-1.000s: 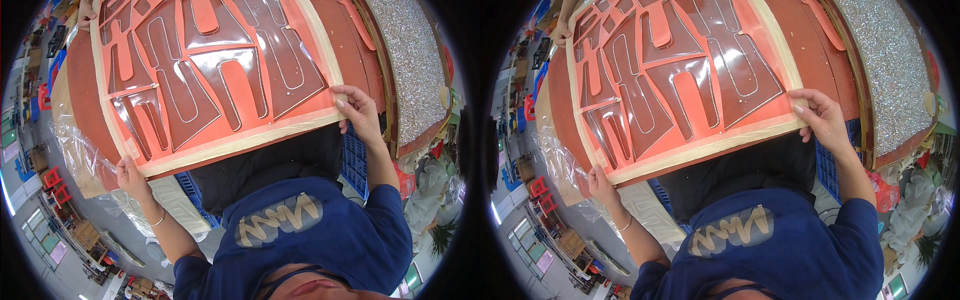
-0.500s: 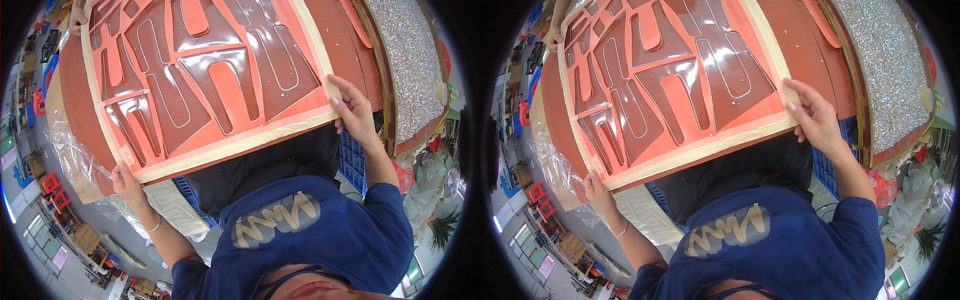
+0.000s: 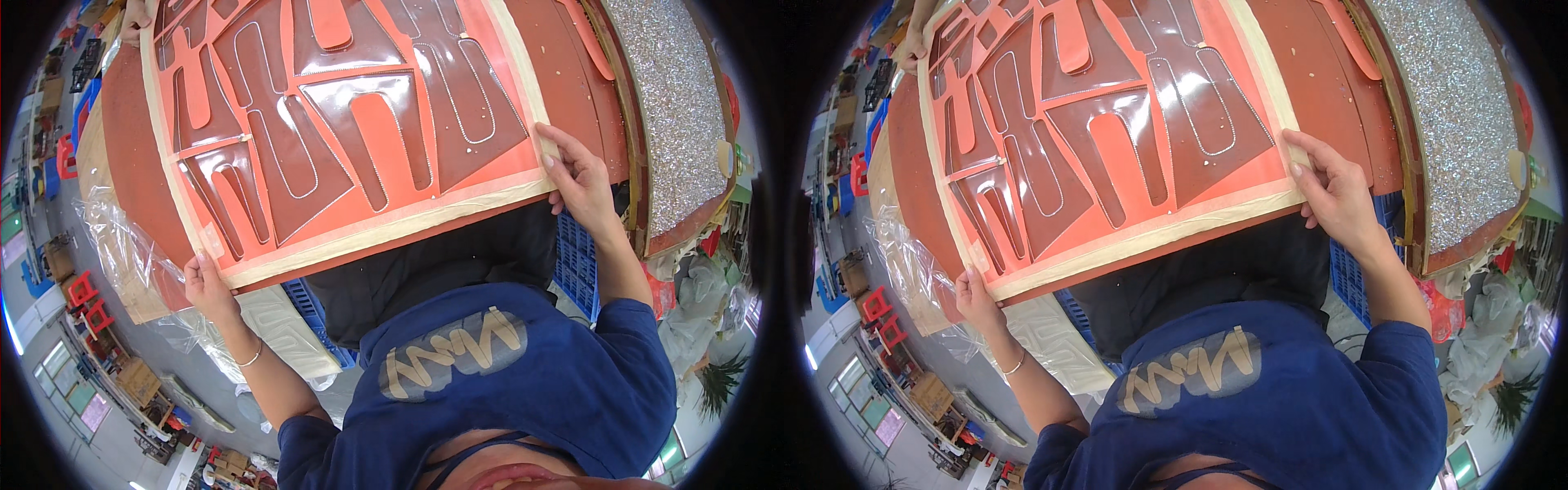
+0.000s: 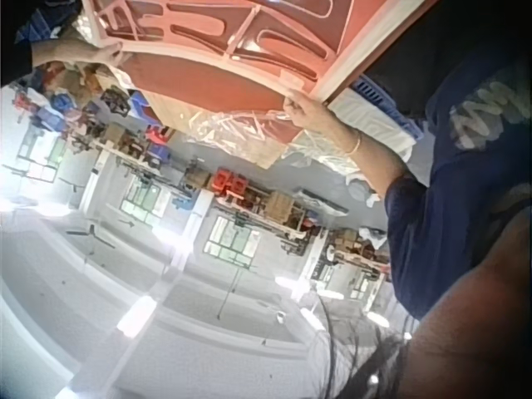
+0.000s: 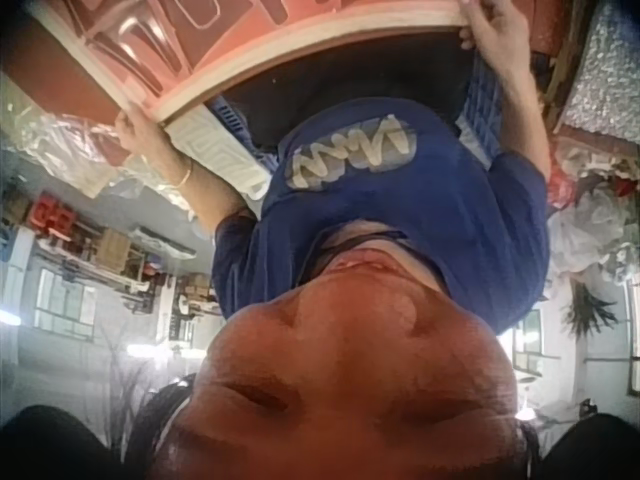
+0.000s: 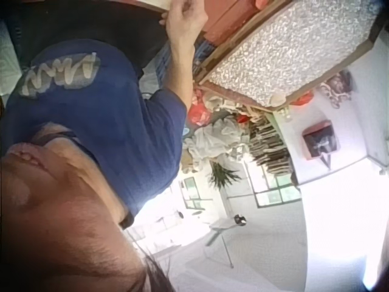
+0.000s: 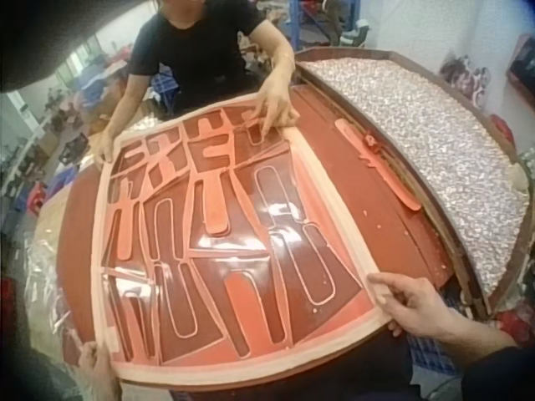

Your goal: Applying glitter material onto cutout shoe patterns using a template and tape.

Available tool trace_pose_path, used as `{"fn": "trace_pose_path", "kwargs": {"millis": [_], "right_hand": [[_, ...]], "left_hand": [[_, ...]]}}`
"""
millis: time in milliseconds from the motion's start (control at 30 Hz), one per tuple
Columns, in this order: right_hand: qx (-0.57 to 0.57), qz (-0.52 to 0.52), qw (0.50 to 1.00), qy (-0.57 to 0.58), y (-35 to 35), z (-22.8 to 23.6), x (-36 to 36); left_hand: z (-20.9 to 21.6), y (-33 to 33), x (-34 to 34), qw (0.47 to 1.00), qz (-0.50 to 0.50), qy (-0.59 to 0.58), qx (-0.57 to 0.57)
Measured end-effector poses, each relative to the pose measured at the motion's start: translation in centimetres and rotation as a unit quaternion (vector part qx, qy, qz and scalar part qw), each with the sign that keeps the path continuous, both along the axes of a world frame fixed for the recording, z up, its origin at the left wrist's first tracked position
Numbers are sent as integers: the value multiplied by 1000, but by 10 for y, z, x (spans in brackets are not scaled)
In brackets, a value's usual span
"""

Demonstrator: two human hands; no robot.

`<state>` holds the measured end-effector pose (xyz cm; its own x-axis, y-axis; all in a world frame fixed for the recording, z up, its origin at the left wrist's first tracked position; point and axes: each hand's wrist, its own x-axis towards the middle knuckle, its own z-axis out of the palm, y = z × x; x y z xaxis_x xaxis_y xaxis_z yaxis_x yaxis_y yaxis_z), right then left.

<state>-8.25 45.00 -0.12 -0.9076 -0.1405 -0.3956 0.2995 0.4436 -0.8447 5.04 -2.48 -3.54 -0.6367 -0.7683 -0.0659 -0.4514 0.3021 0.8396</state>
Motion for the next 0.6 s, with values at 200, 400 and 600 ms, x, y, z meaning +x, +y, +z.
{"fn": "trace_pose_path", "kwargs": {"millis": [200,400,600], "right_hand": [[2,0,1000,-20,0,-2,0],[-13,-5,999,29,2,-7,6],[70,8,998,0,-10,4,2]], "left_hand": [[-4,-7,1,1000,-10,-12,-13],[1,0,-5,999,-3,-22,-32],[4,5,-7,999,7,-20,-38]]}}
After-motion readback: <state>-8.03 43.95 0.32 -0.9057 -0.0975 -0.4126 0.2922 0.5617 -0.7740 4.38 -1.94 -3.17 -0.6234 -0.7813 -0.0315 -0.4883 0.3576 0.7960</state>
